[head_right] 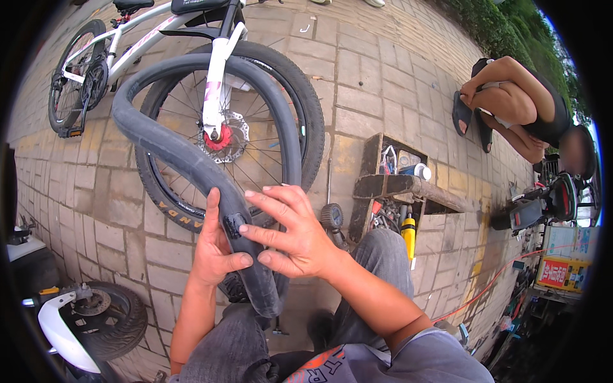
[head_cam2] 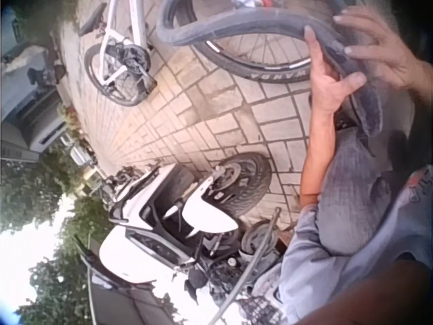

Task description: The person roughens a bicycle inner tube with a rotary tool, applies glue, and presses a patch onto the tube. The person then uses a metal clamp to secure the patch.

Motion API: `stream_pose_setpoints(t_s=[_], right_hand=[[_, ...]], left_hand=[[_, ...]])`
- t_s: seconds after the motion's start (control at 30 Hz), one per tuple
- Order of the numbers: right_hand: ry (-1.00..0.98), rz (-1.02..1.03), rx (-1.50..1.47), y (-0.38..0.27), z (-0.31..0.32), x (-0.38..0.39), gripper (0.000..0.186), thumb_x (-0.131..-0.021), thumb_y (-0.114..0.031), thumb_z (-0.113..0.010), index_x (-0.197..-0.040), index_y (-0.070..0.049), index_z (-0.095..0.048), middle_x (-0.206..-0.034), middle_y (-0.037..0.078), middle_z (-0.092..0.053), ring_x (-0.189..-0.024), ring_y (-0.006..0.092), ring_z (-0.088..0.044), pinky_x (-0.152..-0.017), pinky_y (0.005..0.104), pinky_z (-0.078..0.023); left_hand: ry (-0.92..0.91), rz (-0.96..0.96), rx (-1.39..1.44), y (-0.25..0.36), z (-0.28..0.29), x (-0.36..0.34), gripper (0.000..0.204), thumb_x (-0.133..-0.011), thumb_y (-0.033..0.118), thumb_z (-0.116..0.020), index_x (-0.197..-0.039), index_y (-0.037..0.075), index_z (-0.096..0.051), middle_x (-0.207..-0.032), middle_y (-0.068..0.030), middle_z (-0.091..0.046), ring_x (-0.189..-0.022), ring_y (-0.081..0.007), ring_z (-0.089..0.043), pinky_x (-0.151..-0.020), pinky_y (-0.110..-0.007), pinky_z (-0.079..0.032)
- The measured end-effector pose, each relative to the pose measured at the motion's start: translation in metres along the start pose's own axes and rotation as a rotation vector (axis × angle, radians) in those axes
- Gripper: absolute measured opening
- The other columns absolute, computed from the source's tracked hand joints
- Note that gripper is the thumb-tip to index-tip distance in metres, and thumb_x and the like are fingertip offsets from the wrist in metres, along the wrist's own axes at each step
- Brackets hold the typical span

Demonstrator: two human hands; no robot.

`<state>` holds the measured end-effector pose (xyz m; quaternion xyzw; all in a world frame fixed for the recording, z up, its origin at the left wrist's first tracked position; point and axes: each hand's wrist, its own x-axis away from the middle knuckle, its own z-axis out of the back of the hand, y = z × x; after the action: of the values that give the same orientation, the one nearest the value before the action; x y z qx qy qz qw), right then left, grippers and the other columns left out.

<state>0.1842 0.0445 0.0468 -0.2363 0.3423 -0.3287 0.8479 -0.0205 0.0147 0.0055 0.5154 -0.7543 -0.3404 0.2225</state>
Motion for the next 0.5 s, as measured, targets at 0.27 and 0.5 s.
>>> stream_pose_setpoints(t_s=[0.27,0.5], right_hand=[[-0.049,0.01,0.027,-0.004,0.0,0.0,0.043,-0.088,-0.043,-0.061,-0.122,-0.018,-0.069,-0.145,0.017,-0.048,-0.125,0.0399,-0.045,-0.102,0.0582,-0.033],[-0.058,0.004,0.088,-0.006,-0.002,-0.002,0.042,-0.087,-0.044,-0.061,-0.12,-0.019,-0.07,-0.145,0.017,-0.047,-0.124,0.0401,-0.045,-0.102,0.0588,-0.032]], left_hand=[[-0.015,-0.005,0.005,-0.001,-0.001,-0.001,0.115,-0.073,-0.004,-0.082,-0.16,0.024,-0.011,-0.152,-0.0054,-0.035,-0.138,-0.0221,-0.036,-0.111,-0.041,-0.036],[-0.007,0.001,-0.097,0.001,-0.008,-0.002,0.114,-0.075,-0.007,-0.08,-0.16,0.022,-0.009,-0.149,-0.0049,-0.039,-0.134,-0.0215,-0.041,-0.11,-0.04,-0.037]])
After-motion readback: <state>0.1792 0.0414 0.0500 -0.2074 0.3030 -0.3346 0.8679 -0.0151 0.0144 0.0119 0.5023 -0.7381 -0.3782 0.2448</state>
